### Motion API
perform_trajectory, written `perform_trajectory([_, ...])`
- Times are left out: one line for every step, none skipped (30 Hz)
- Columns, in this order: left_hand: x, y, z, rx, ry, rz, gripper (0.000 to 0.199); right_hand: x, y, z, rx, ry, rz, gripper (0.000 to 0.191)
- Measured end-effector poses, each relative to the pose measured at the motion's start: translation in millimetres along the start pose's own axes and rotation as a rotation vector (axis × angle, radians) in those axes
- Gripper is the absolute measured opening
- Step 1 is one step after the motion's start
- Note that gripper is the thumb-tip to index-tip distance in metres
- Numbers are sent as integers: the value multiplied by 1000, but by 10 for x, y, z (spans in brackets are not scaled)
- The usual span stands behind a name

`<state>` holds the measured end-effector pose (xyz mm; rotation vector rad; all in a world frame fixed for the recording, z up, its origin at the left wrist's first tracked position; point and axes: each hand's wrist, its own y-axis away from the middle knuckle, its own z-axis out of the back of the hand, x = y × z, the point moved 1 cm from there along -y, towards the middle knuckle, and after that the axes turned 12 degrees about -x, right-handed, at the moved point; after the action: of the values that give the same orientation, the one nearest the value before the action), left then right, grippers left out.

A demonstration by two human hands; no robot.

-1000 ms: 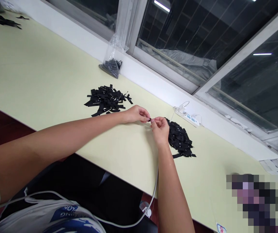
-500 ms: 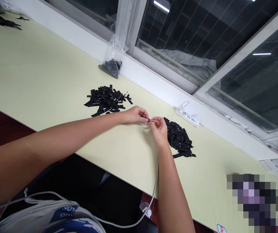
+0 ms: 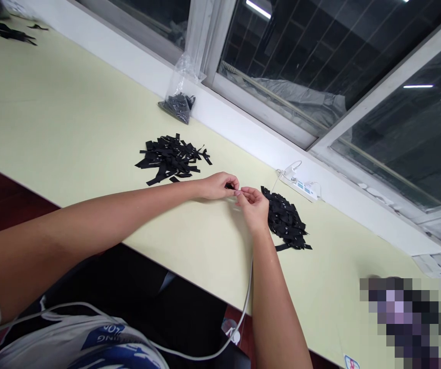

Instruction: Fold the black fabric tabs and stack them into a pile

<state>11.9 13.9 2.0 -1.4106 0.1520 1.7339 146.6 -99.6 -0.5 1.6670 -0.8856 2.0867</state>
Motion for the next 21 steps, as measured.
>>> perform_trajectory([1,1,-7,-14,-14,-1,14,8,4,0,-8,7,-4,46])
perform_trajectory([5,1,-13,-26,-29,-1,14,15,8,-1,-15,18,-7,46])
perform_trajectory([10,0,-18,-35,-44,-3,13,19,11,-2,-22,30,-12,46])
perform_trajectory([15,0,-22,-40,-57,-6,12,21,13,-4,-28,41,-18,46])
perform_trajectory([21,-1,-24,-42,-69,-9,12,20,13,-6,-31,49,-27,46])
perform_trajectory([27,-2,-26,-45,-77,-10,12,15,11,-8,-34,52,-37,47])
perform_trajectory([33,-2,-26,-48,-83,-10,12,7,7,-8,-39,52,-47,47])
perform_trajectory([38,-3,-25,-50,-87,-6,12,-3,0,-7,-43,50,-59,47])
perform_trajectory([44,-2,-24,-51,-83,-2,12,-15,-10,-4,-48,46,-70,47])
perform_trajectory([48,-1,-23,-50,-73,1,13,-26,-21,0,-51,41,-79,47])
perform_trajectory([51,0,-21,-50,-56,1,13,-36,-33,5,-50,36,-84,47])
perform_trajectory([52,2,-19,-50,-36,1,14,-43,-45,11,-46,33,-86,47])
perform_trajectory([51,4,-18,-49,-9,4,14,-47,-57,18,-41,31,-84,46])
perform_trajectory([48,7,-18,-43,23,13,13,-48,-67,25,-36,32,-79,46])
perform_trajectory([44,11,-20,-33,59,27,12,-46,-75,33,-31,36,-73,45])
perform_trajectory([38,14,-23,-21,97,45,12,-43,-83,42,-27,44,-66,44])
perform_trajectory([32,17,-27,-14,135,62,11,-39,-90,52,-28,55,-60,44])
perform_trajectory([26,19,-32,-11,170,77,10,-36,-98,65,-32,70,-53,43])
perform_trajectory([22,20,-37,-15,197,88,10,-35,-107,82,-40,90,-39,43])
perform_trajectory([21,20,-42,-24,216,95,10,-36,-119,103,-48,117,-18,42])
perform_trajectory([26,17,-47,-34,224,103,11,-38,-133,129,-56,155,13,41])
